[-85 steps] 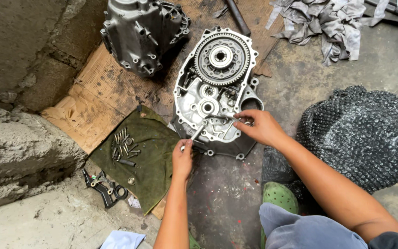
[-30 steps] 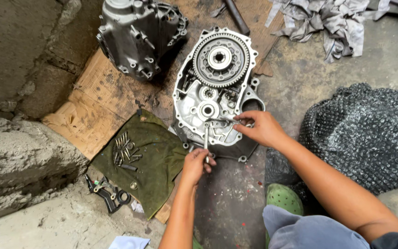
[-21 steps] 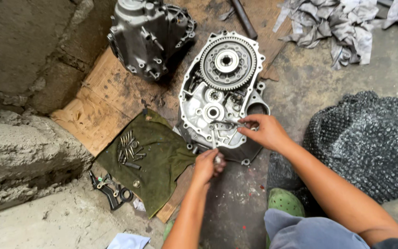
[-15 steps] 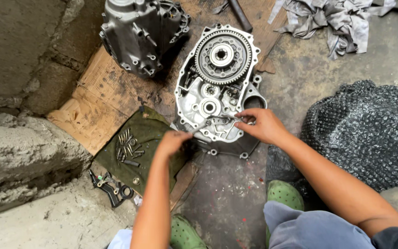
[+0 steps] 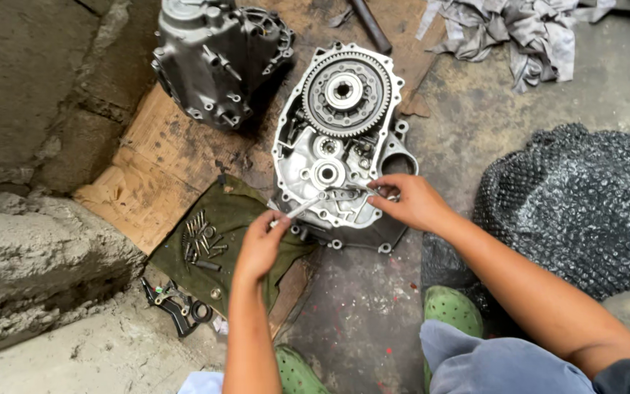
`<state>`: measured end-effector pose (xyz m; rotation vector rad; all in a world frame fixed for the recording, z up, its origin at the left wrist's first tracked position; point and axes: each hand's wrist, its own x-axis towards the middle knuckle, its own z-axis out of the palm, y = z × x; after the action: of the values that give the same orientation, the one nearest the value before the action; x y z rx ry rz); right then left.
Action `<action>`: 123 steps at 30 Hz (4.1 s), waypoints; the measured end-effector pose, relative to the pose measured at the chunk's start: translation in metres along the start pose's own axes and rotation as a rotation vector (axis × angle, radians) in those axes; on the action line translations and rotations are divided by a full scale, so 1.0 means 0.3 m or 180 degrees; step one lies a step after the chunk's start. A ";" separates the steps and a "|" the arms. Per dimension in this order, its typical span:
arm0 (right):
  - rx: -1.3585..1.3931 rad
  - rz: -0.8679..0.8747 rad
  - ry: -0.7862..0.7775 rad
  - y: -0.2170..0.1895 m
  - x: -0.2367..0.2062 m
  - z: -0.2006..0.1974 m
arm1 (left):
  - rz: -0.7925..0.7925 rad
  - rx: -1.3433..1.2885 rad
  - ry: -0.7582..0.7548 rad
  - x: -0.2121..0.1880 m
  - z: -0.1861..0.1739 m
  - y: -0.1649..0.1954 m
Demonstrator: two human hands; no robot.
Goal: The person uses a wrench to tighten bolts on a disassembled engine casing placed on the floor. They rotate the casing to access different bolt locations and continue tightening throughout the clip.
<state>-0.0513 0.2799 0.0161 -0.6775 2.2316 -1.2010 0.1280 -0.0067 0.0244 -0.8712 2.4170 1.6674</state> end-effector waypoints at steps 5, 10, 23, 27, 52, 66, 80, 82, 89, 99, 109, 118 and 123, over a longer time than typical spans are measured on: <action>-0.0030 0.0094 -0.0050 -0.007 -0.008 0.001 | -0.0130 -0.0355 0.0677 -0.041 0.210 -0.191; -0.0136 0.0136 -0.0091 -0.032 -0.007 -0.005 | -0.0511 -0.0787 0.0790 -0.036 0.321 -0.262; -0.0096 0.0203 -0.0110 -0.038 -0.021 -0.009 | -0.0996 -0.0569 0.0622 0.076 0.152 -0.301; -0.0157 0.0252 -0.0162 -0.044 -0.016 -0.005 | -0.0256 -0.0445 0.0456 0.285 0.027 -0.190; -0.0095 0.0184 -0.0227 -0.062 -0.013 0.000 | -0.0352 -0.1743 -0.0002 -0.097 0.311 -0.243; -0.0134 0.0213 -0.0146 -0.041 -0.024 0.005 | -0.1169 -0.1921 0.0267 -0.084 0.467 -0.174; -0.0066 0.0139 -0.0163 -0.032 -0.023 -0.003 | -0.1223 -0.1691 0.0290 -0.052 0.476 -0.132; -0.0061 0.0175 -0.0185 -0.033 -0.023 -0.003 | -0.1090 -0.1698 0.0286 -0.042 0.478 -0.131; -0.0079 0.0197 -0.0199 -0.037 -0.022 0.000 | -0.1574 -0.1866 0.0147 -0.045 0.518 -0.087; -0.0012 0.0171 -0.0207 -0.021 -0.026 -0.003 | -0.0910 -0.0386 -0.0120 0.108 0.210 -0.324; -0.0162 0.0127 -0.0164 -0.038 -0.024 0.000 | 0.0164 0.2676 -0.0882 0.506 0.007 0.190; 0.0037 0.0093 -0.0095 -0.025 -0.017 0.008 | -0.0231 -0.0815 -0.0574 0.024 0.122 -0.047; -0.0057 0.0011 -0.0057 -0.021 -0.017 0.002 | -0.0993 -0.1985 -0.0394 -0.086 0.317 -0.228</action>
<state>-0.0459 0.2797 0.0222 -0.6886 2.2304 -1.1701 0.1597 0.0706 -0.0617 -1.0943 1.5775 2.2783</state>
